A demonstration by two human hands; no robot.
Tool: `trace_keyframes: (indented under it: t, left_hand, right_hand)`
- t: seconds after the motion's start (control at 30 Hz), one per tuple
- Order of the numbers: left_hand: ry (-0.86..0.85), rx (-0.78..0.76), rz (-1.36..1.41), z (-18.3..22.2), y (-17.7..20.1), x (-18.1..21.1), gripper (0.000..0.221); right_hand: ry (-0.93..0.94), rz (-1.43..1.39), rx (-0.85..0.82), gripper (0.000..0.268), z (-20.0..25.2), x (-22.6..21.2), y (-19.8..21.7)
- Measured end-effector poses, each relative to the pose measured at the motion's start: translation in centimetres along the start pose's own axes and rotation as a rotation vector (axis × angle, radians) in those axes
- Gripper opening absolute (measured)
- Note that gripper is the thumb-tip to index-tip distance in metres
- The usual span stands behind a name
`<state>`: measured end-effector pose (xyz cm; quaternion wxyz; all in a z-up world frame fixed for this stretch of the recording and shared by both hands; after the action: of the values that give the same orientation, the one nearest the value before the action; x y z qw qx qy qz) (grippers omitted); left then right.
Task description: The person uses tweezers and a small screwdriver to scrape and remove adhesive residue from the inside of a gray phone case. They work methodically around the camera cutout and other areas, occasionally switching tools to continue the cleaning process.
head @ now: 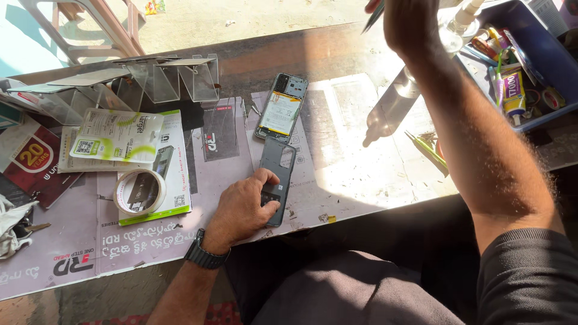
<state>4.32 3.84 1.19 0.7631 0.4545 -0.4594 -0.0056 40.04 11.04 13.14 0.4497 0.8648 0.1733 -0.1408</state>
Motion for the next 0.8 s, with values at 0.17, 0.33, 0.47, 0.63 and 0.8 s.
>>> trace_keyframes:
  t: [0.17, 0.33, 0.47, 0.63, 0.8]
  left_hand:
    - [-0.043, 0.002, 0.03, 0.3, 0.3, 0.5, 0.037]
    - [-0.102, 0.043, 0.029, 0.5, 0.3, 0.4, 0.034]
    - [-0.099, 0.045, 0.02, 0.4, -0.5, -0.9, 0.033]
    - [-0.139, 0.071, 0.025, 0.4, -0.4, -0.7, 0.033]
    - [-0.161, 0.074, 0.033, 0.2, -0.3, -0.7, 0.034]
  right_hand:
    - [-0.148, -0.492, -0.157, 0.059, 7.1, -3.8, -2.9]
    - [-0.271, -0.777, -0.463, 0.018, 16.0, -6.5, -5.2]
    - [-0.198, -0.819, -0.604, 0.02, 19.6, -10.4, -5.8]
    - [0.027, -0.594, -0.648, 0.022, 20.7, -13.5, -7.1]
    - [0.131, -0.583, -0.616, 0.021, 20.7, -13.4, -7.7]
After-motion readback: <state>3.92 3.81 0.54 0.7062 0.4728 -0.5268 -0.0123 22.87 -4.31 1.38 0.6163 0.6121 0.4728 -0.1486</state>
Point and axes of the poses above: each hand's wrist, its own z-axis away from the middle knuckle, its own y-axis out of the back of the hand, x = y × z, the point moved 5 cm from there along -z, towards the middle knuckle, and after that the axes turned 2 degrees about -x, right-handed, at the moved point
